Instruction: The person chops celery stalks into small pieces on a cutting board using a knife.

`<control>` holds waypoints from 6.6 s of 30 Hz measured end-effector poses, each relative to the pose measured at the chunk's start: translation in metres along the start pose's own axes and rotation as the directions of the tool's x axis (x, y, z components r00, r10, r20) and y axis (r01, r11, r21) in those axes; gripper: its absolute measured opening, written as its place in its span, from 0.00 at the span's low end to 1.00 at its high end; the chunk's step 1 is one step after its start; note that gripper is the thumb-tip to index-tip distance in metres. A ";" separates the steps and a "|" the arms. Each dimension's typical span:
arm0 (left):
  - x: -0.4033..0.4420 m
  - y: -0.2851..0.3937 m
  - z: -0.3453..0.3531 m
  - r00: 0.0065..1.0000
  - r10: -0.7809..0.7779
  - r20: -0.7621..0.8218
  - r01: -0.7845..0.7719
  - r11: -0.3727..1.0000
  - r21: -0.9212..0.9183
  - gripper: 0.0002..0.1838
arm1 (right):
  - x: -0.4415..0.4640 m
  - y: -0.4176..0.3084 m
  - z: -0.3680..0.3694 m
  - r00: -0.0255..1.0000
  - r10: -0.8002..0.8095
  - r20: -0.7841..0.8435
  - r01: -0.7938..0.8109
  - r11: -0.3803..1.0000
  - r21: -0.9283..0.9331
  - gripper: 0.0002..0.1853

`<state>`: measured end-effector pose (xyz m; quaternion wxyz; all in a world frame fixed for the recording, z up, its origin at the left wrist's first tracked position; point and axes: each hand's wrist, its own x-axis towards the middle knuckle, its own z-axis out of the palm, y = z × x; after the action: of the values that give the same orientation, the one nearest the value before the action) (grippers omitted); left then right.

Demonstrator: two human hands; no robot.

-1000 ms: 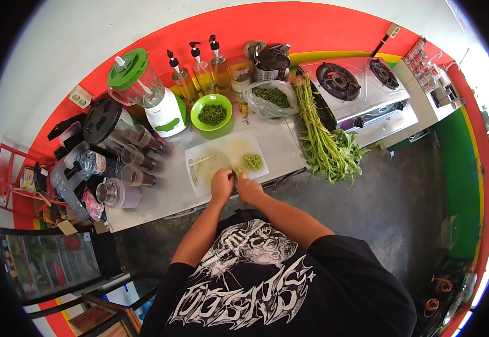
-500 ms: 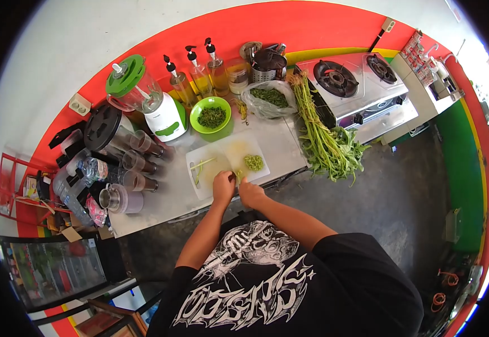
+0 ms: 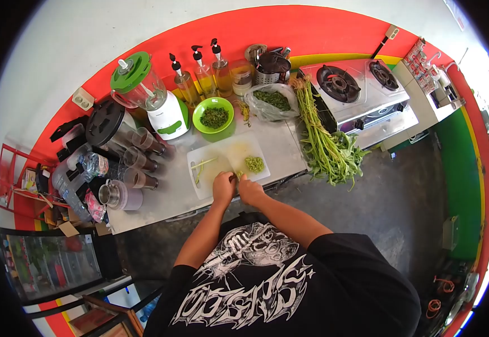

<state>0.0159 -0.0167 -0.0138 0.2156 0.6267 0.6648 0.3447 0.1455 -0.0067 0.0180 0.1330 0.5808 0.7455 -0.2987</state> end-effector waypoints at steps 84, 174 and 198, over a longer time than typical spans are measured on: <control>0.016 0.019 -0.033 0.718 -0.671 0.188 0.605 0.734 0.309 0.21 | -0.007 -0.019 -0.016 0.997 0.003 0.076 -0.009 0.997 0.078 0.29; -0.019 0.010 -0.025 0.833 -0.550 0.066 0.512 0.809 0.288 0.17 | -0.019 -0.020 0.008 0.998 -0.038 0.040 0.032 0.988 0.149 0.17; -0.008 0.007 0.002 0.969 -0.241 -0.047 0.243 0.968 0.063 0.05 | -0.010 0.014 0.014 0.989 -0.128 -0.068 0.139 0.973 0.186 0.19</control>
<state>0.0228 -0.0245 -0.0109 0.2213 0.5410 0.7518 0.3051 0.1597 -0.0206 0.0080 0.0357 0.5475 0.7543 -0.3606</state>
